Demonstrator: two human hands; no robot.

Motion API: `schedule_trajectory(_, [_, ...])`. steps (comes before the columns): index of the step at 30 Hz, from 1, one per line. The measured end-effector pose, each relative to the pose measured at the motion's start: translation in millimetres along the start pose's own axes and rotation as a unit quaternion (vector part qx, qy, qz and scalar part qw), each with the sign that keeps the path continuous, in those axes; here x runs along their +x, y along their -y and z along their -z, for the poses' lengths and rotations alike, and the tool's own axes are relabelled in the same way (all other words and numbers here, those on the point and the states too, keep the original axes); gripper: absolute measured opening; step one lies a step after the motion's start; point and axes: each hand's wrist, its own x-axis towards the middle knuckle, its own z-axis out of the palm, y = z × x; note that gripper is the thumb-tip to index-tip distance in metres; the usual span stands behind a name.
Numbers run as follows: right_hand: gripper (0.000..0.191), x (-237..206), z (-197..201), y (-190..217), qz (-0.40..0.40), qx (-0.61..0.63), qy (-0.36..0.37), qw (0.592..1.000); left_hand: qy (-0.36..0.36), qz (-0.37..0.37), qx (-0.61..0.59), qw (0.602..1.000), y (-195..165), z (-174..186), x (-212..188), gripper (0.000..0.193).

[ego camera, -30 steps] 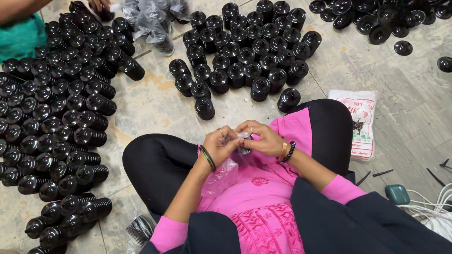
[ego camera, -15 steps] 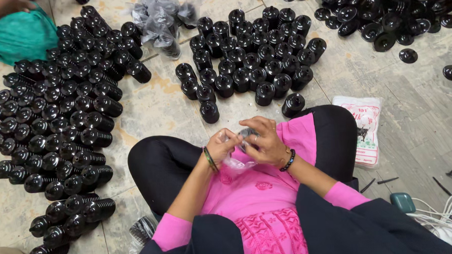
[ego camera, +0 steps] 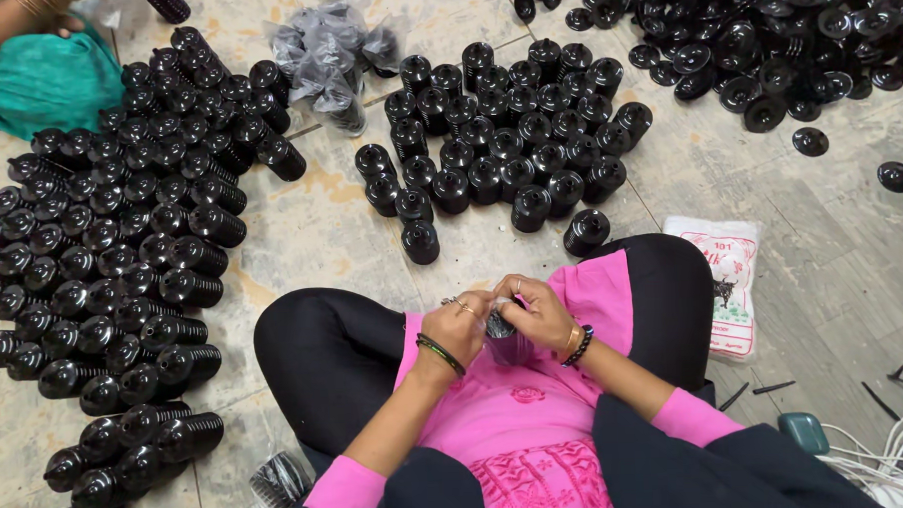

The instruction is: The person sits on the floor among piles of black plastic parts and wraps each part in a clear plastic bag by hand, twisting the bag closed and placing the wrapped part aside with the other finished bags.

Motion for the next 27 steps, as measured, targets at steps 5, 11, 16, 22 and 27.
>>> schedule_trajectory(5, [0.011, 5.7, 18.6, 24.7, 0.216, -0.264, -0.020, 0.940, 0.054, 0.179, -0.270, 0.945, 19.6, -16.1, -5.9, 0.013])
schedule_trajectory(11, [0.032, 12.6, 0.9, 36.8, 0.181, -0.238, -0.126, 0.946, 0.021, 0.412, -0.683, 0.603, 59.3, -39.7, 0.4, 0.018])
schedule_trajectory(16, [0.036, 8.3, 0.2, 38.0, 0.084, -0.073, -0.071, 0.991, -0.045, 0.419, -0.622, 0.660, 49.9, -34.7, 0.5, 0.019])
schedule_trajectory(22, [0.041, 14.1, -2.7, 31.5, 0.035, -0.104, -0.044, 0.993, -0.013, 0.437, -0.639, 0.633, 49.8, -37.6, 4.7, 0.017])
schedule_trajectory(27, [0.040, 14.2, -7.6, 19.8, 0.053, -0.133, -0.049, 0.988, -0.067, 0.303, -0.535, 0.786, 56.5, -55.3, -4.2, 0.015])
